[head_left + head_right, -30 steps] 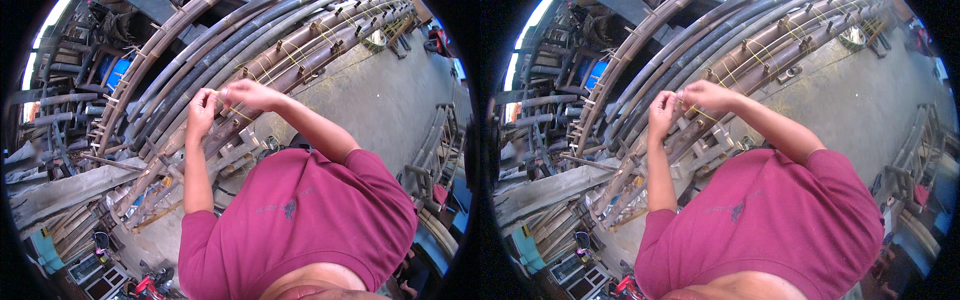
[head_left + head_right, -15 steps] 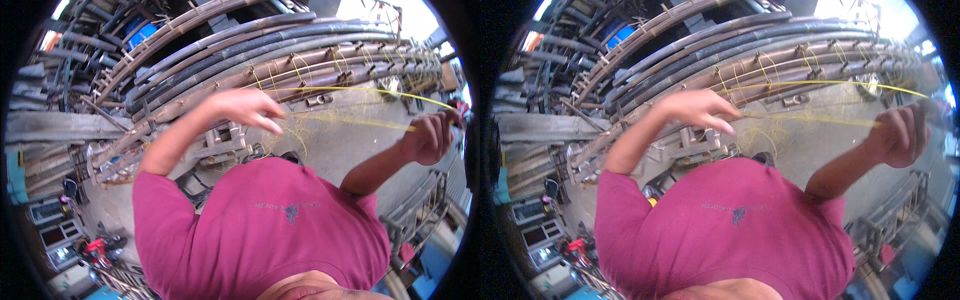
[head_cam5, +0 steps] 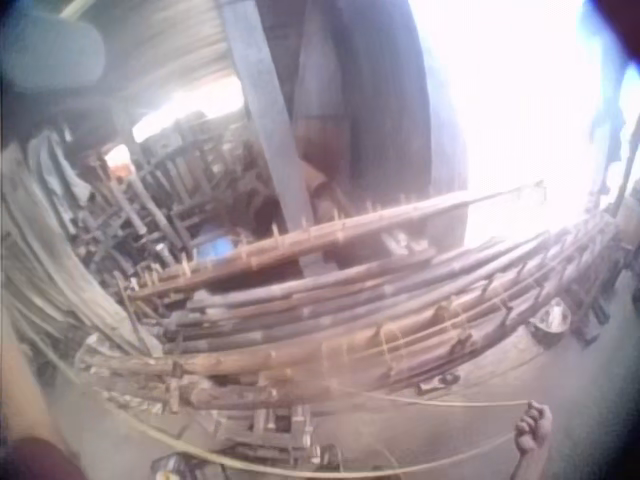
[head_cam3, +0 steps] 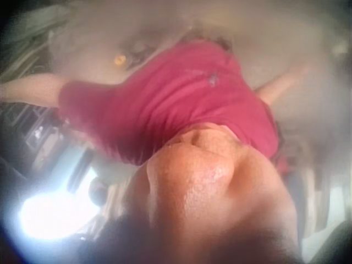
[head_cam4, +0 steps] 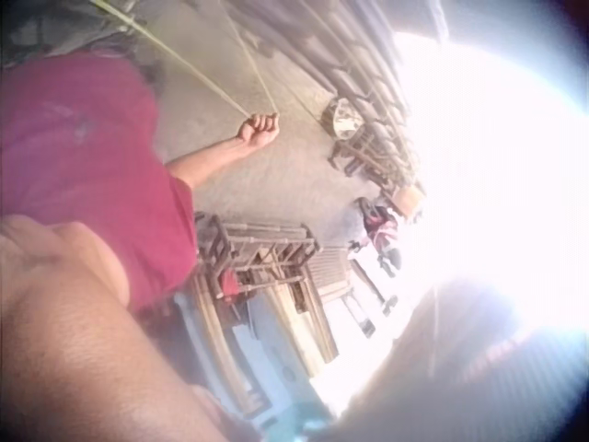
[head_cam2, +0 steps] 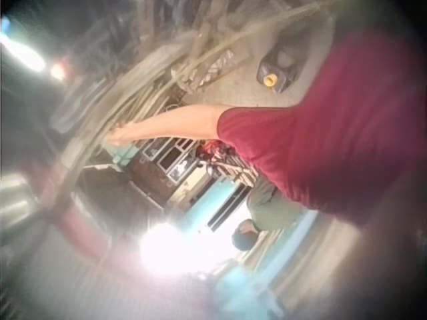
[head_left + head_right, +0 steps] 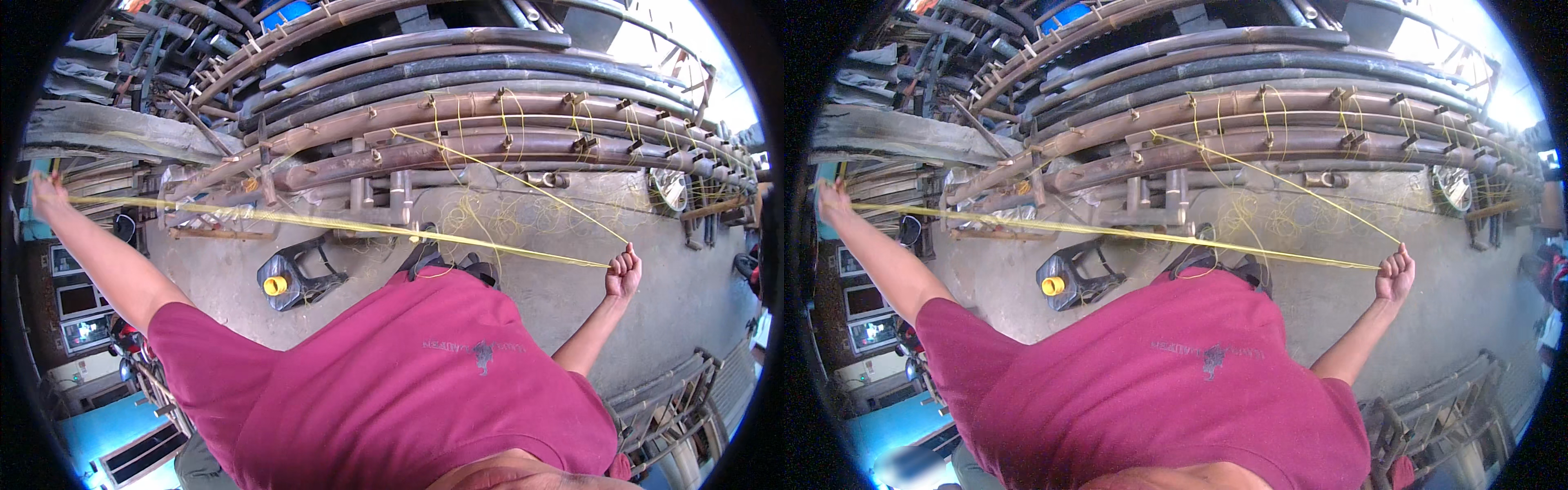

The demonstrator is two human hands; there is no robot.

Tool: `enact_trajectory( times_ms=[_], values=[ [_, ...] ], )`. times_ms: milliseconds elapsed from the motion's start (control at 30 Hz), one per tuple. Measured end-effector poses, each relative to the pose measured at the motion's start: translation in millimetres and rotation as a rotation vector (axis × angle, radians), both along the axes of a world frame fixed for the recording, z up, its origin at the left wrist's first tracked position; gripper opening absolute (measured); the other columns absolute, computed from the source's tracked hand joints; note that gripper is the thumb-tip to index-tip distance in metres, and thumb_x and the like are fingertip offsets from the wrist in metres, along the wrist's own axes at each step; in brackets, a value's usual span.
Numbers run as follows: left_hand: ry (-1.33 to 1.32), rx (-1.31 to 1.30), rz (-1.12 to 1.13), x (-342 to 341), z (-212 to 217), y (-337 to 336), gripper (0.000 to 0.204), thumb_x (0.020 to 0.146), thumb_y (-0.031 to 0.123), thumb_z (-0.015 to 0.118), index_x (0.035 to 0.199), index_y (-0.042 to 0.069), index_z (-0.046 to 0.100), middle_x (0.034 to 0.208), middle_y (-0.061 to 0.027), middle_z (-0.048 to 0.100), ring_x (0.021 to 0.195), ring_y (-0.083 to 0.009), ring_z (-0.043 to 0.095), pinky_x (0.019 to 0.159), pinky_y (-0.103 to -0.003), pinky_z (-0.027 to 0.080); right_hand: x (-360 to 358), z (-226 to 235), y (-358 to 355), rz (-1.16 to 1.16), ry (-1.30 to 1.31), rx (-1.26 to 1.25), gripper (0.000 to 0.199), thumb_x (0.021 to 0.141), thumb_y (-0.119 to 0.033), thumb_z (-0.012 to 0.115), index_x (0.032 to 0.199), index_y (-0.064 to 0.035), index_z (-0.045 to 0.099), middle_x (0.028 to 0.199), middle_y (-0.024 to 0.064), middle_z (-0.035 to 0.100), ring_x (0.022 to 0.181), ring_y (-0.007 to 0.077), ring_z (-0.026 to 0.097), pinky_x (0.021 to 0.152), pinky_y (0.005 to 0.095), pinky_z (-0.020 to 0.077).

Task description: The person ties yellow string around a bundle of bamboo poles arranged in a curved rack. They repeatedly wrap the string, tie knots, and adjust the bundle to secure the poles together.

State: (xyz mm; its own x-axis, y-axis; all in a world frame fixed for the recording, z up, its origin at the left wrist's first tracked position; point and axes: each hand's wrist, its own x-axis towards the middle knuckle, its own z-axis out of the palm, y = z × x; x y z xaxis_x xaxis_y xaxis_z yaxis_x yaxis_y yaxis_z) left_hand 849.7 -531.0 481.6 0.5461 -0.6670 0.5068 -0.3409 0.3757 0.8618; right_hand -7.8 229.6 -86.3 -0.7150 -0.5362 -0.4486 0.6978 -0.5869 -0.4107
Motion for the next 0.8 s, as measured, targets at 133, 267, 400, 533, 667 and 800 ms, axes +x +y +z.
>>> enact_trajectory(
  times_ms=[133,267,400,533,667,800],
  values=[
    [0.577,-0.542,-0.536,78,-10,45,0.036,0.085,0.031,0.069,0.102,0.0,0.066,0.09,-0.0147,0.071,0.07,-0.0274,0.068,0.054,-0.043,0.05,0,-64,30,0.179,0.057,0.477,0.02,0.099,-0.021,0.048,0.093,-0.006,0.059,0.06,-0.0081,0.033,0.046,0.0036,0.026,0.04,0.0208,0.0224],
    [-0.104,0.159,0.321,102,-103,103,0.035,0.08,0.018,0.064,0.113,0.004,0.067,0.085,-0.0149,0.07,0.08,-0.0269,0.068,0.07,-0.041,0.054,32,-96,21,0.43,0.037,0.889,0.02,0.093,-0.022,0.052,0.077,-0.0104,0.057,0.053,-0.0066,0.035,0.041,0.0078,0.032,0.037,0.0252,0.0257],
    [-0.974,0.476,-0.494,-141,-328,191,0.032,0.086,0.02,0.063,0.113,0.005,0.068,0.105,-0.0116,0.066,0.096,-0.0234,0.062,0.086,-0.039,0.051,46,-180,11,1.324,0.643,1.602,0.036,0.092,-0.027,0.053,0.075,0.0013,0.066,0.075,0.0143,0.068,0.059,0.027,0.064,0.05,0.0406,0.0486],
    [-1.749,1.091,-1.287,-298,-480,309,0.068,0.077,0.039,0.075,0.137,0.012,0.055,0.135,-0.0164,0.057,0.122,-0.0366,0.056,0.107,-0.045,0.042,112,-93,-170,1.275,1.485,1.382,0.039,0.091,-0.031,0.057,0.108,0.0012,0.069,0.111,0.0275,0.065,0.105,0.0422,0.064,0.089,0.0477,0.0513],
    [-1.247,0.701,-1.627,-334,-512,284,0.057,0.081,0.026,0.073,0.132,0.004,0.059,0.135,-0.0186,0.055,0.126,-0.0349,0.051,0.108,-0.041,0.041,225,63,-325,0.811,1.607,0.802,0.021,0.092,-0.018,0.062,0.104,-0.0026,0.068,0.099,0.0211,0.069,0.097,0.0398,0.065,0.082,0.0418,0.0518],
    [-0.973,0.569,-1.316,-362,-477,226,0.039,0.09,0.014,0.061,0.126,0.0,0.06,0.109,-0.0209,0.065,0.091,-0.0334,0.066,0.086,-0.042,0.052,261,85,-402,0.449,2.103,0.953,0.02,0.089,-0.025,0.066,0.099,-0.0071,0.065,0.097,0.015,0.068,0.09,0.0347,0.065,0.079,0.0442,0.0508]
  ],
)
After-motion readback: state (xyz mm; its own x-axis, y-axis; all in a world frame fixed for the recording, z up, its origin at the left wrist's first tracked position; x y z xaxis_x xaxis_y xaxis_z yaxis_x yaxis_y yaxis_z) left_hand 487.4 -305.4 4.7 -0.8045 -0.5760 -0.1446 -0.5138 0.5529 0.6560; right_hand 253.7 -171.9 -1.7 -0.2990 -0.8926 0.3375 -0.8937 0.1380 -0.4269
